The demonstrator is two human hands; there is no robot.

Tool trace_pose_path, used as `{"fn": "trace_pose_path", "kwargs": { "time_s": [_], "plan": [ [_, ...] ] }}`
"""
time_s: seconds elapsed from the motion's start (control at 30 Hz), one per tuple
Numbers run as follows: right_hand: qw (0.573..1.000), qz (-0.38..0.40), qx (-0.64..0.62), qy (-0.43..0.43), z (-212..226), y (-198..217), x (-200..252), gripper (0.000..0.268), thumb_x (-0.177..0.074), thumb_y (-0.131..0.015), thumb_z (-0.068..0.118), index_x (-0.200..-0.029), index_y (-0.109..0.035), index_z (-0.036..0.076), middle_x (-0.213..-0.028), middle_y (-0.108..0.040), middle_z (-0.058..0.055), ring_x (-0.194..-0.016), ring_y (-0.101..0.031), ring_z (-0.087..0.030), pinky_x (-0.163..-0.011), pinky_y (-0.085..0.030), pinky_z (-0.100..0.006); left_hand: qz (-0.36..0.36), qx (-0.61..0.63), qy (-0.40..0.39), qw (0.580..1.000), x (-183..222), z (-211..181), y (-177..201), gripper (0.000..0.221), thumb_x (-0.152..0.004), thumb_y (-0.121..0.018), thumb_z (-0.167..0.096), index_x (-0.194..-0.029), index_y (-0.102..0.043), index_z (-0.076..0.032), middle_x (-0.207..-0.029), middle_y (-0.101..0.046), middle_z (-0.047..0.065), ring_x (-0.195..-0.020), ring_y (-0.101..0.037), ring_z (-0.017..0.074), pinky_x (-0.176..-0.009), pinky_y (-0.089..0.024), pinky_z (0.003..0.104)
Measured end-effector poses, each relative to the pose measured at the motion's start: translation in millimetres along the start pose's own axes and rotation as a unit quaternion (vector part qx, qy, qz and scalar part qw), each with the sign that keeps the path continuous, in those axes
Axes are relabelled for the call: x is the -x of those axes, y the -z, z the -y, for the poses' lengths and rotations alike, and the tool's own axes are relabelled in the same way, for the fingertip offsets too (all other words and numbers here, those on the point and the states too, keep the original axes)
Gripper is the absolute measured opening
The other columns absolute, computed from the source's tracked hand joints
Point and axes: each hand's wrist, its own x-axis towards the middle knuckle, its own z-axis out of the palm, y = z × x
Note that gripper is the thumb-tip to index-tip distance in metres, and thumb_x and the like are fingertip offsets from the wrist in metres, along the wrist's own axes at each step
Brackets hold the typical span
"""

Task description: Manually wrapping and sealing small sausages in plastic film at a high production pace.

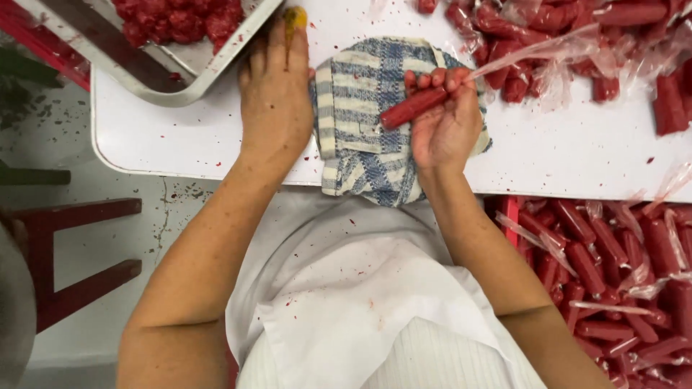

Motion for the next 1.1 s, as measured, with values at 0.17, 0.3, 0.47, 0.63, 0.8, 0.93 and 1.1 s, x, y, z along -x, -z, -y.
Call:
{"fn": "trace_pose_path", "kwargs": {
  "time_s": [0.17,0.3,0.47,0.63,0.8,0.93,1.1],
  "plan": [
    [1.0,0.004,-0.017,0.018,-4.4,3.9,-0.7,0.025,-0.106,-0.033,0.018,-0.092,-0.052,0.008,-0.089,-0.058,-0.01,-0.085,-0.059,-0.021,-0.099,-0.055,-0.049,-0.185,0.073,-0.07,0.977,-8.2,14.9,-19.0,0.027,-0.093,-0.068,-0.001,-0.119,-0.059,-0.002,-0.107,-0.058,0.02,-0.093,-0.052,0.0365,-0.076,-0.047,0.047],
    [0.999,0.007,-0.01,0.045,-5.9,2.7,0.0,0.023,-0.104,-0.033,0.01,-0.091,-0.051,0.008,-0.09,-0.056,-0.01,-0.087,-0.058,-0.022,-0.104,-0.054,-0.051,-0.129,0.211,-0.043,0.968,29.1,-5.1,20.2,0.024,-0.09,-0.063,0.005,-0.113,-0.056,0.001,-0.113,-0.057,0.017,-0.105,-0.05,0.0312,-0.087,-0.043,0.041],
    [0.998,0.013,0.003,0.062,-8.4,3.4,-2.1,0.018,-0.101,-0.036,0.006,-0.091,-0.051,0.008,-0.09,-0.054,-0.011,-0.086,-0.054,-0.021,-0.102,-0.052,-0.05,-0.175,0.243,-0.178,0.937,88.3,-34.2,20.0,0.032,-0.095,-0.064,0.009,-0.127,-0.059,0.009,-0.114,-0.059,0.025,-0.096,-0.056,0.0353,-0.083,-0.049,0.042],
    [0.998,0.021,-0.001,0.063,-9.4,3.7,-1.5,0.015,-0.101,-0.039,0.007,-0.091,-0.05,0.008,-0.091,-0.052,-0.009,-0.088,-0.055,-0.021,-0.107,-0.049,-0.05,-0.166,0.275,-0.242,0.915,95.0,-47.0,3.9,0.038,-0.101,-0.062,0.01,-0.137,-0.051,0.005,-0.127,-0.052,0.026,-0.107,-0.06,0.0409,-0.094,-0.056,0.049],
    [0.998,0.01,0.004,0.062,-8.6,1.5,-2.1,0.013,-0.099,-0.04,0.006,-0.09,-0.049,0.008,-0.091,-0.05,-0.01,-0.087,-0.053,-0.021,-0.106,-0.05,-0.049,-0.204,0.209,-0.264,0.919,82.1,-55.2,-3.3,0.037,-0.098,-0.061,0.016,-0.132,-0.053,0.006,-0.124,-0.053,0.025,-0.099,-0.061,0.0404,-0.09,-0.06,0.049],
    [0.998,0.003,0.0,0.06,-7.3,-0.4,-3.3,0.013,-0.098,-0.041,0.005,-0.089,-0.051,0.008,-0.09,-0.052,-0.009,-0.087,-0.053,-0.021,-0.105,-0.05,-0.049,-0.186,0.237,-0.256,0.919,85.4,-52.8,12.4,0.032,-0.103,-0.058,0.009,-0.134,-0.052,0.005,-0.124,-0.052,0.025,-0.099,-0.059,0.041,-0.091,-0.055,0.05],
    [0.998,0.017,0.0,0.062,-5.7,-2.6,-1.1,0.015,-0.099,-0.041,0.006,-0.089,-0.052,0.009,-0.09,-0.053,-0.009,-0.088,-0.054,-0.021,-0.105,-0.05,-0.049,-0.204,0.204,-0.262,0.921,71.6,-41.4,-2.3,0.031,-0.1,-0.061,0.011,-0.13,-0.055,0.006,-0.118,-0.053,0.023,-0.096,-0.06,0.0394,-0.085,-0.06,0.047]
  ]
}}
